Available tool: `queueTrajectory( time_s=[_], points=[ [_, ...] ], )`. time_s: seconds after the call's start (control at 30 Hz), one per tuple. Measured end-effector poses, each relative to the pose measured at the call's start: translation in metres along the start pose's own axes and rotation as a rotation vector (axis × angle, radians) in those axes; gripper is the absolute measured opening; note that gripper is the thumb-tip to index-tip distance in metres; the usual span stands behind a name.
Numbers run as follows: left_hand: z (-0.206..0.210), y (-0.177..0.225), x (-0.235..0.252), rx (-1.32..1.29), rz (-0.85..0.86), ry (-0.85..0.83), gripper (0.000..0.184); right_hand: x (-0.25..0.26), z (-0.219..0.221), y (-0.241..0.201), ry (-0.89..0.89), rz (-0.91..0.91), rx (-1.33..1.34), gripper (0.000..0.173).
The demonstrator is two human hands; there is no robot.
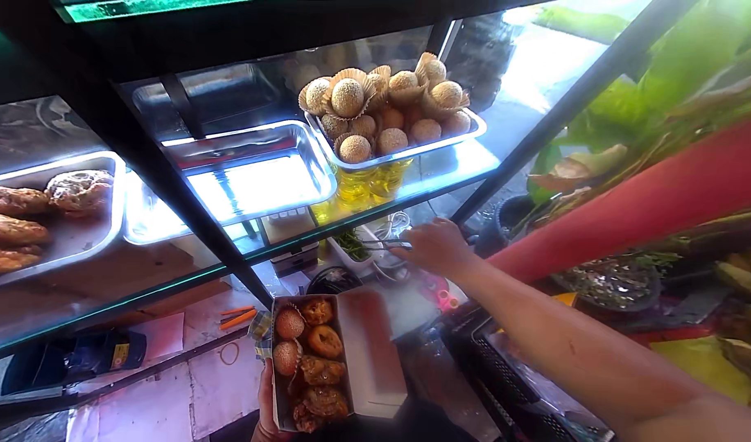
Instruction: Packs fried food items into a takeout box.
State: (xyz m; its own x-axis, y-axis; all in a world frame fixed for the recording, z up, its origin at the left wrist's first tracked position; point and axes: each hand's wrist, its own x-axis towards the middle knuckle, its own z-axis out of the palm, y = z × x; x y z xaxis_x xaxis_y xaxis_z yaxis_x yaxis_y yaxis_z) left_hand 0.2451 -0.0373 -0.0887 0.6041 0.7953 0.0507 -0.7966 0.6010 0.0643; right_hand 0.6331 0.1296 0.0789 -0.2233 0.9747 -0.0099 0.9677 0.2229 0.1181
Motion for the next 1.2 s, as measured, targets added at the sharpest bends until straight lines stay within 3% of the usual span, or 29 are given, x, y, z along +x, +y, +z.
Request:
queueTrajectory(
  time_s=[0.2,0.3,0.5,0.63,0.77,0.93,1.1,1.2],
  points=[
    [-0.006,-0.005,-0.003,0.037,0.067,0.049,0.066,0.009,-0.007,-0.001,-0.045,-0.125,-0.063,0.045],
    [-0.011,-0.005,-0.005,0.008,0.063,0.037,0.066,0.001,-0.021,0.006,-0.017,-0.101,0.002,0.046],
    [-0.012,-0.004,0.0,-0.036,0.028,0.028,0.068,-0.031,-0.057,0.027,0.0,0.115,0.369,0.044],
    [-0.006,-0.003,0.011,-0.051,-0.019,0.005,0.069,-0.064,-0.097,0.011,0.012,-0.041,0.536,0.037],
    [-0.004,-0.001,0.019,-0.003,-0.018,0.004,0.065,-0.08,-0.137,-0.023,-0.127,-0.146,0.328,0.041],
    [-0.001,-0.003,0.021,0.093,0.015,0.031,0.059,-0.074,-0.166,-0.063,-0.319,-0.149,0.063,0.045],
    [-0.007,-0.006,0.013,0.143,0.054,0.047,0.06,-0.059,-0.163,-0.09,-0.383,-0.143,0.033,0.05],
    [-0.009,-0.005,0.01,0.165,0.074,0.092,0.059,-0.047,-0.169,-0.07,-0.37,-0.089,0.128,0.05]
  ],
)
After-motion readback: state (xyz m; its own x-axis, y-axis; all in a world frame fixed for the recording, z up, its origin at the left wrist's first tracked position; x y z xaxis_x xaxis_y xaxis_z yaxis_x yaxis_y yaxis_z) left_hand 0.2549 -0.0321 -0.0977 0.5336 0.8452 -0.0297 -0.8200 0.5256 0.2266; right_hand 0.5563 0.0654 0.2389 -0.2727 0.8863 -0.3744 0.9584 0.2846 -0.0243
